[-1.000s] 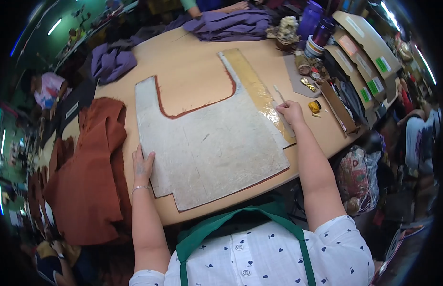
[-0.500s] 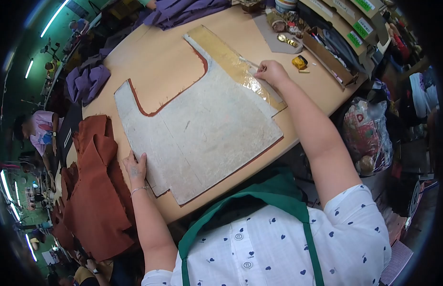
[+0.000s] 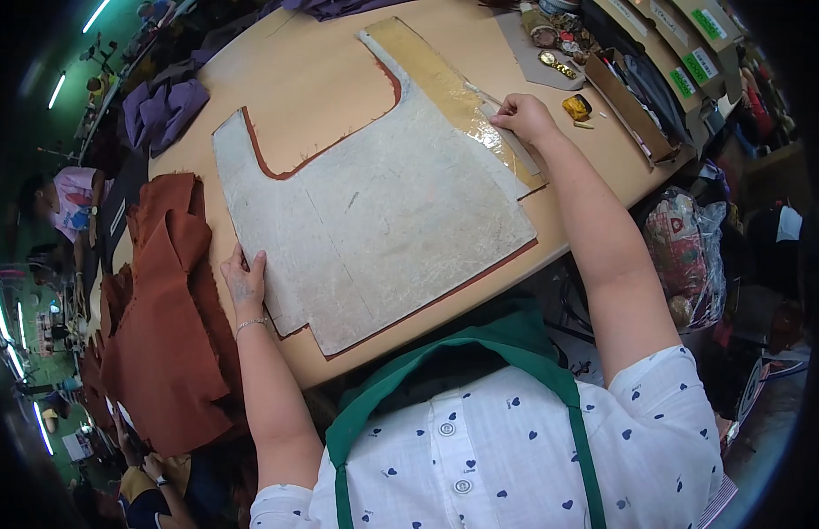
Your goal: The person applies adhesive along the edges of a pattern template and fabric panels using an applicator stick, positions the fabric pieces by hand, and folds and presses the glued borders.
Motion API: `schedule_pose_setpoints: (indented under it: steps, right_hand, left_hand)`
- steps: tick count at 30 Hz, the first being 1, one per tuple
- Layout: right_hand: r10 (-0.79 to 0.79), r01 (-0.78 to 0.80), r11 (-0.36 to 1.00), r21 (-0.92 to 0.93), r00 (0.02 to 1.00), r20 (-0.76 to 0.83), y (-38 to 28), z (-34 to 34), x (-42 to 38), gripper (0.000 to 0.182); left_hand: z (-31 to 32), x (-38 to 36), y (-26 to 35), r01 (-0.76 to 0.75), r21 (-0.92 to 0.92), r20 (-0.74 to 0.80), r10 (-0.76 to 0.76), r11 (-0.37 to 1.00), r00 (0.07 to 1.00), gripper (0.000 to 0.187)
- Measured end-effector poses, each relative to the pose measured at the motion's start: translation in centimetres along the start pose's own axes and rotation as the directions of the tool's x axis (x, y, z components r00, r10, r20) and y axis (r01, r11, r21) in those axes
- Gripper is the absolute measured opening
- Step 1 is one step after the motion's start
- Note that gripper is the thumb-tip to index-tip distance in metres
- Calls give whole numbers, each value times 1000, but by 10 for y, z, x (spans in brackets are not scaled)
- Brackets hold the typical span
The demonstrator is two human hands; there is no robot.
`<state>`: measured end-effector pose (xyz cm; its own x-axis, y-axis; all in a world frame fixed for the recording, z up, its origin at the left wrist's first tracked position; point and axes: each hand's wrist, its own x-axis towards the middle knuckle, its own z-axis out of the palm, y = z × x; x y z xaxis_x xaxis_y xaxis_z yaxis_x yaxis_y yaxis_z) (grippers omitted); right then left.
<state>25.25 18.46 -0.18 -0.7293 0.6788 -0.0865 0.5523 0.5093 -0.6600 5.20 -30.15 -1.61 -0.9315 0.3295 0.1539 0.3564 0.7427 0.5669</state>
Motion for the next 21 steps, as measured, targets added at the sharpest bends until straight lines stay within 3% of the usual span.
schedule_pose_setpoints:
  steps: [3, 6, 8, 9, 10, 12, 14, 17, 21]
  right_hand:
    - [-17, 17, 1000, 4, 1000, -18, 1, -3, -4, 22]
    - [-101, 103, 994, 33, 993, -60, 10, 2, -1, 21]
    - [-129, 137, 985, 108, 989, -74, 15, 7, 0, 21]
    - [-136, 132, 989, -69, 989, -58, 2, 1, -6, 22]
    - [-158, 156, 987, -27, 984, -88, 15, 7, 3, 22]
    - [-127, 128, 989, 80, 992, -12, 22, 3, 3, 22]
    - [-108, 107, 990, 94, 994, 9, 37, 2, 4, 23]
    - [-49, 38, 963, 266, 998, 33, 38, 6, -5, 26]
    - [-63, 63, 983, 175, 998, -4, 32, 9, -12, 26]
  left_hand:
    - [-2, -1, 3, -13, 76, -23, 15, 997, 1000, 57]
    - [1, 9, -12, -66, 47, 69, 63, 997, 996, 50]
    - [-11, -6, 26, -50, 73, -12, 51, 996, 999, 45]
    - [-6, -4, 9, -32, -356, 54, 54, 934, 997, 42]
    - [-8, -6, 2, -23, 16, -57, 24, 1000, 998, 40]
    - [-28, -21, 20, 169, -25, 1, -169, 985, 986, 35]
    - [-34, -29, 17, 205, -39, 56, -203, 978, 978, 34]
    - [-29, -31, 9, 235, -67, 113, -227, 970, 967, 34]
    - [-32, -28, 10, 265, -127, 128, -249, 956, 960, 33]
